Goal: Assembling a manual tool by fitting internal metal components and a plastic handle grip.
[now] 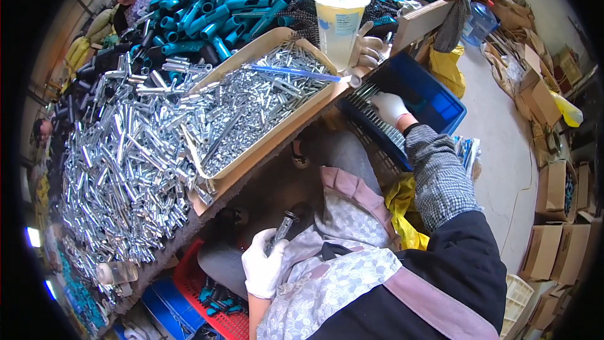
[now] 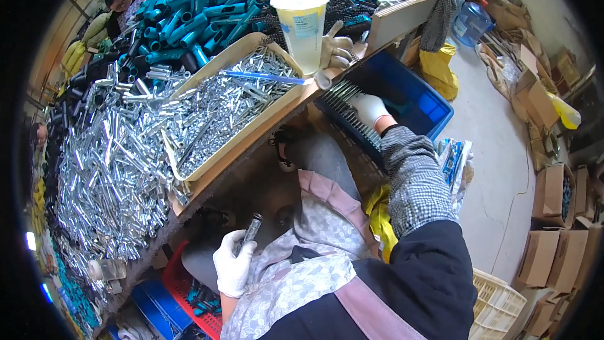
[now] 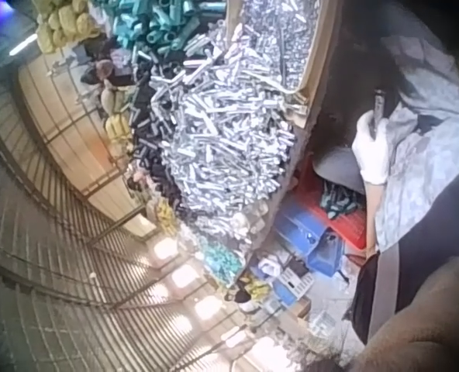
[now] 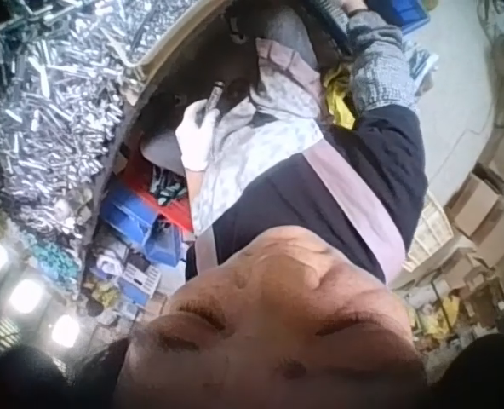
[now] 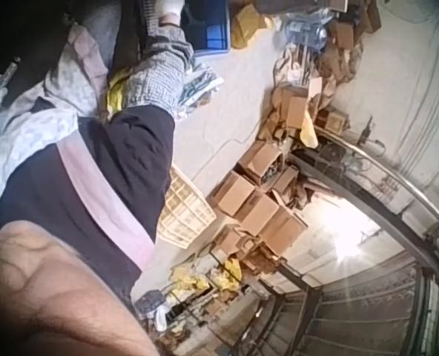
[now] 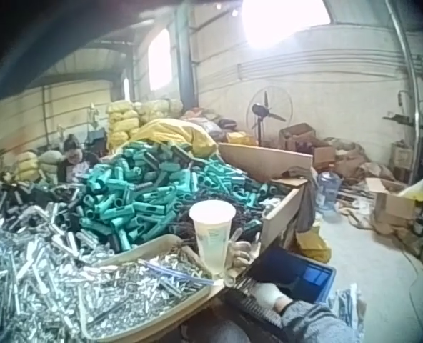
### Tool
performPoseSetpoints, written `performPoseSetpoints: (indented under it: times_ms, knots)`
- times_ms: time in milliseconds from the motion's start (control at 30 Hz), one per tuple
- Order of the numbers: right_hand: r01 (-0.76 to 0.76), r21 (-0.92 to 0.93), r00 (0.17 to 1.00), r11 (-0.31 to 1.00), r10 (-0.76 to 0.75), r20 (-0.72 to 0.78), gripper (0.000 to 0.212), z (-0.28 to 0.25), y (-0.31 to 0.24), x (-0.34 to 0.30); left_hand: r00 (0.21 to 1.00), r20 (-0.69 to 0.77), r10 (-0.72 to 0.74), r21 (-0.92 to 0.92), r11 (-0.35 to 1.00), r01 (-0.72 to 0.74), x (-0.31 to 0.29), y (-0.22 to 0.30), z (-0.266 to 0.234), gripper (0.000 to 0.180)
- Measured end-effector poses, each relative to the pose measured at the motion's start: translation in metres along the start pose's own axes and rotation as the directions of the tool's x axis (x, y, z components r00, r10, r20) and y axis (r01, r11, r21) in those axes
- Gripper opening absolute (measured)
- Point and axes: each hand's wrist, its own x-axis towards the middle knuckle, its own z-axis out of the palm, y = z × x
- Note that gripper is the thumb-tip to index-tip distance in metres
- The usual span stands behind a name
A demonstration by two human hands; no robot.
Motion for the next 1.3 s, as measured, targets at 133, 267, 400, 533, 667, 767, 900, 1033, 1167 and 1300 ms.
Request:
performPoseSetpoints:
  times_ms: [133, 267, 400, 533, 667, 767, 900, 1033, 1167, 1300]
  knots:
    - [-0.156, 0.427, 0.895, 0.891, 0.310, -0.320, 0.015, -0.053, -0.027, -0.008, 0.995, -0.028, -0.093, -0.108, 0.990, 0.090, -0.007, -0.014, -0.009, 0.032]
    - [-0.121, 0.989, 0.877, -0.086, 0.457, 0.147, 0.031, -0.104, -0.118, -0.028, 0.985, 0.023, -0.173, -0.273, 0.946, 0.172, -0.011, -0.024, -0.008, 0.034]
    - [-0.357, 0.655, 0.905, -0.666, -0.073, 0.419, 0.026, -0.114, -0.242, -0.082, 0.998, 0.042, -0.045, -0.236, 0.970, 0.054, -0.002, -0.014, -0.002, 0.042]
    - [-0.556, 0.456, 0.825, -0.695, -0.396, 0.402, 0.029, -0.111, -0.317, -0.094, 0.982, -0.172, -0.075, -0.483, 0.875, -0.018, -0.006, -0.006, -0.019, 0.037]
    - [-0.668, 0.605, 0.738, -0.433, -0.488, 0.466, 0.032, -0.143, -0.342, -0.081, 0.952, -0.286, -0.109, -0.406, 0.914, -0.017, -0.024, -0.026, -0.046, 0.035]
    - [-0.663, 0.685, 0.720, -0.302, -0.509, 0.472, 0.030, -0.150, -0.350, -0.078, 0.940, -0.326, -0.099, -0.406, 0.913, -0.044, -0.034, -0.030, -0.055, 0.032]
    - [-0.584, 0.797, 0.746, -0.154, -0.490, 0.451, 0.029, -0.158, -0.351, -0.078, 0.935, -0.286, -0.211, -0.529, 0.848, 0.030, -0.037, -0.028, -0.064, 0.029]
    - [-0.603, 0.797, 0.715, -0.035, -0.467, 0.520, 0.027, -0.164, -0.353, -0.075, 0.935, -0.342, -0.091, -0.409, 0.911, -0.061, -0.035, -0.034, -0.066, 0.028]
    - [-0.616, 0.780, 0.675, 0.107, -0.438, 0.593, 0.019, -0.164, -0.360, -0.072, 0.922, -0.388, -0.003, -0.277, 0.954, -0.114, -0.037, -0.041, -0.064, 0.028]
    - [-0.412, 0.879, 0.784, 0.240, -0.398, 0.476, 0.010, -0.155, -0.368, -0.077, 0.929, -0.370, 0.018, -0.271, 0.954, -0.127, -0.042, -0.040, -0.065, 0.028]
